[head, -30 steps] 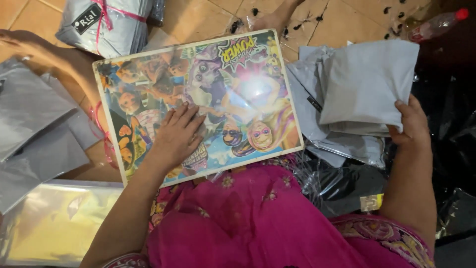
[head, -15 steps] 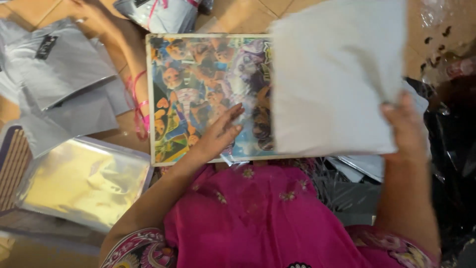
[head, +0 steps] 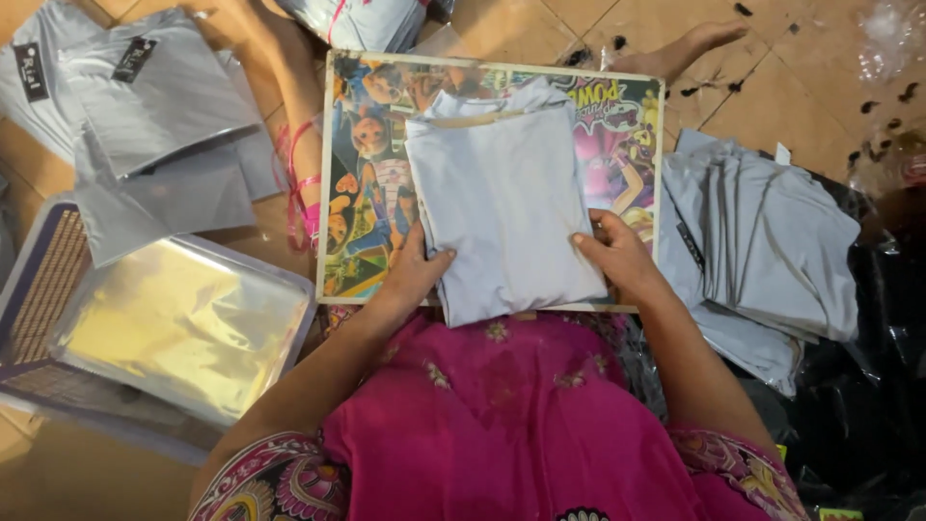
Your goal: Packing folded clothes into plastic shipping mailers on the floor.
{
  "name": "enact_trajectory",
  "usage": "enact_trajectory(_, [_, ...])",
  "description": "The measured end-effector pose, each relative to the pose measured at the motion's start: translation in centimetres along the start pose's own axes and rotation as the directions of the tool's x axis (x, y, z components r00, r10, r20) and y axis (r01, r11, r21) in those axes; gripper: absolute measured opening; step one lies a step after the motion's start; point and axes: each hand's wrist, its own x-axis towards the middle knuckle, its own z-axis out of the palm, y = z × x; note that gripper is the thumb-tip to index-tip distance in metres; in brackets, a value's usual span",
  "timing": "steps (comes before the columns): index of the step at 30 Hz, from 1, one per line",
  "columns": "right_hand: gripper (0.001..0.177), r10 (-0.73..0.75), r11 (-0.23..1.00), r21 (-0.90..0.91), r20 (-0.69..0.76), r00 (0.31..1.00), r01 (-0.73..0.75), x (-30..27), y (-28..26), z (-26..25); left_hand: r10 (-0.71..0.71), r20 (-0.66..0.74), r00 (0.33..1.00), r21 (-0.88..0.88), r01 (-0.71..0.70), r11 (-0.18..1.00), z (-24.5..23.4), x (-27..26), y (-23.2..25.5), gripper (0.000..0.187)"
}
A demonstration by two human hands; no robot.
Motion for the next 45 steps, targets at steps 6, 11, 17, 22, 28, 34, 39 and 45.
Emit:
enact_trajectory(6, [0.047, -0.154, 0.987, -0.038, 0.057, 0.986, 0.157, -0.4, -0.8, 0.7, 0.04, 0.071, 0.997, 0.006, -0.04, 0.999, 1.1, -1.5, 4.6, 0.098])
enact_trajectory(11, [0.054, -0.236, 0.968, -0.027, 0.228, 0.945, 0.249, -1.8, -3.3, 3.3, 0.269, 0.239, 0.933, 0.053, -0.29, 0.956, 4.2, -2.9, 9.2, 0.101])
enact_trajectory(17, [0.043, -0.335, 0.93, -0.087, 0.208, 0.919, 0.358, -0.2, -2.7, 3.5, 0.318, 0.395, 0.862, -0.165, -0.274, 0.948, 7.9, 2.0, 5.7, 0.08])
enact_trajectory(22, [0.042, -0.314, 0.942, -0.081, 0.124, 0.941, 0.325, 0.5, -0.7, 2.9, 0.412, 0.347, 0.842, -0.201, -0.362, 0.91, 7.7, 3.5, 3.5, 0.06])
enact_trajectory(28, [0.039, -0.295, 0.943, -0.147, 0.058, 0.954, 0.3, -2.7, -2.5, -0.3, 0.716, 0.137, 0.684, 0.464, -0.683, 0.564, 4.2, 1.7, 2.9, 0.012])
enact_trajectory(34, [0.039, -0.219, 0.941, -0.252, 0.059, 0.974, 0.227, -6.3, -2.5, -5.2, 0.802, 0.25, 0.543, 0.716, -0.661, 0.224, 3.7, 4.2, -0.1, 0.034])
enact_trajectory(39, [0.045, -0.172, 0.902, -0.397, 0.027, 0.985, 0.169, -11.1, -3.9, -7.5, 0.806, 0.24, 0.541, 0.735, -0.644, 0.213, 3.3, 5.0, 0.8, 0.033])
enact_trajectory(45, [0.037, 0.019, 0.913, -0.402, 0.203, 0.979, 0.066, -13.8, -4.9, -8.4, 0.771, 0.235, 0.591, 0.703, -0.652, 0.285, 2.6, 4.9, 2.9, 0.01])
